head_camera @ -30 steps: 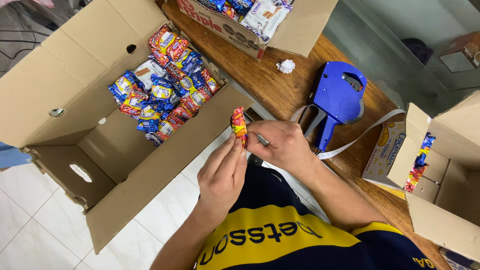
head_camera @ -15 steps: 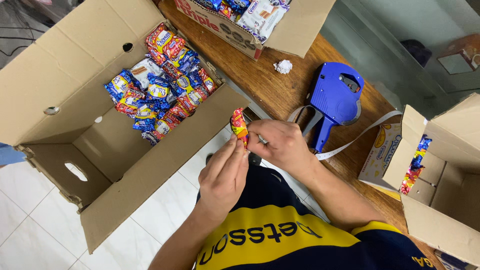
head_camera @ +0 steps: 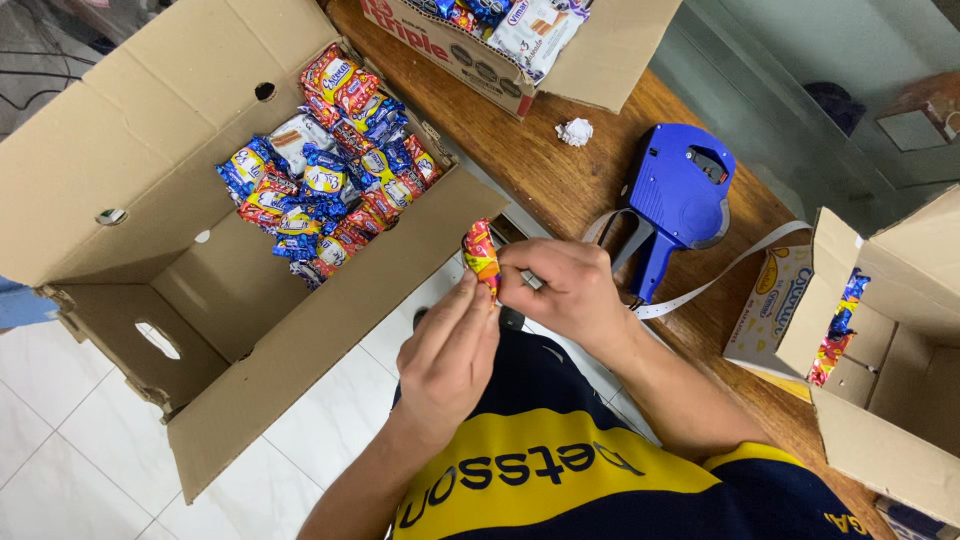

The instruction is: The person picks up individual packets of snacks from a large cardboard box, applies a blue labeling tool to each packet, and places them into smaller cardboard boxes.

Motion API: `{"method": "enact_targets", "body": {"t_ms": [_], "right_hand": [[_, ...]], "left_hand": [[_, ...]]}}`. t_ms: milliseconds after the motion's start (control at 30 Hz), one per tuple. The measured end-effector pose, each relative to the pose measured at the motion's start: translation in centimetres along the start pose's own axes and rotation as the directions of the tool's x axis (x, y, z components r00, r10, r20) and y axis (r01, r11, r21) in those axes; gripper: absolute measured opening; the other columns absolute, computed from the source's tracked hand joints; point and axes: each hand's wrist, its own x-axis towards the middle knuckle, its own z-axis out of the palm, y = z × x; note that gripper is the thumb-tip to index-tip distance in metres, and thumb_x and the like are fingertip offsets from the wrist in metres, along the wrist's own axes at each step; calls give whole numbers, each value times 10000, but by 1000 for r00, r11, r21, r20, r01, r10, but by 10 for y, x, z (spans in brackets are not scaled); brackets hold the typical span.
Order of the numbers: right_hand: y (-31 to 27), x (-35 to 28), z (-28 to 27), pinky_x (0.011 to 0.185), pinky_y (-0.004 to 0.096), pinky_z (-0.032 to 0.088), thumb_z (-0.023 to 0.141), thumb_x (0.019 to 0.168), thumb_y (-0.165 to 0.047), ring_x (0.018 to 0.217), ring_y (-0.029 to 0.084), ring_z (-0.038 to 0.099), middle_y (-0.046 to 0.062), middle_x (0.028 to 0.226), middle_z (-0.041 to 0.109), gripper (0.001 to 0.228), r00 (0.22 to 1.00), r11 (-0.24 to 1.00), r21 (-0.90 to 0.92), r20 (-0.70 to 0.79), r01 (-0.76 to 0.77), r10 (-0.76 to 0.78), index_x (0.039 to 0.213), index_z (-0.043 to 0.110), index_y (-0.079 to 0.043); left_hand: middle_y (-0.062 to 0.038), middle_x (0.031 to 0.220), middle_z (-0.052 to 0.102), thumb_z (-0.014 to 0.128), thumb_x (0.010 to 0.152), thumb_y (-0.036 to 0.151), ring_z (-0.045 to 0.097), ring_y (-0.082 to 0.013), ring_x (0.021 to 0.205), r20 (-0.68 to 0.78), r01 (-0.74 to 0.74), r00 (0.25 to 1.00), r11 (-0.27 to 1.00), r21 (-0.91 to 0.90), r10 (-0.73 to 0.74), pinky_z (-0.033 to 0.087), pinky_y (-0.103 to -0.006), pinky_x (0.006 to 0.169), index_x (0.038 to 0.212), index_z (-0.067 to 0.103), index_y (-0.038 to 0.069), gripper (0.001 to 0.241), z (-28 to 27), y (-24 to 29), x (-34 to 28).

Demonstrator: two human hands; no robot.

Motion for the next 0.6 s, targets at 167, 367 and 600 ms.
{"method": "enact_targets", "body": {"t_ms": [167, 367, 600], "right_hand": [[-5, 4, 3, 618, 337, 638, 777, 950, 5, 615, 237, 765, 56, 740, 774, 112, 1000, 996, 93, 17, -15, 14, 928, 830, -92], [-10, 7, 4, 622, 327, 639, 763, 950, 3, 629, 216, 776, 54, 757, 793, 119, 999, 989, 146, 41, -23, 17, 948, 837, -90], [-21, 10, 5, 675, 340, 657, 803, 916, 12, 705, 203, 814, 72, 806, 827, 107, 994, 974, 205, 57, -101, 91, 944, 848, -82]], "left_hand": [[-230, 1223, 806, 796, 974, 26, 831, -325, 1033, -35, 8, 999, 1000, 10, -7, 696, -360, 890, 1140, 827, -38, 180, -4, -3, -3], [-236, 1213, 807, 794, 977, 23, 831, -337, 1036, -52, 25, 998, 1000, -18, -26, 695, -371, 888, 1143, 825, -44, 182, -9, -5, -2], [-231, 1222, 810, 793, 971, 14, 833, -329, 1038, -68, 30, 997, 999, 39, -27, 703, -367, 886, 1121, 829, -39, 163, -14, -3, -4]]}}
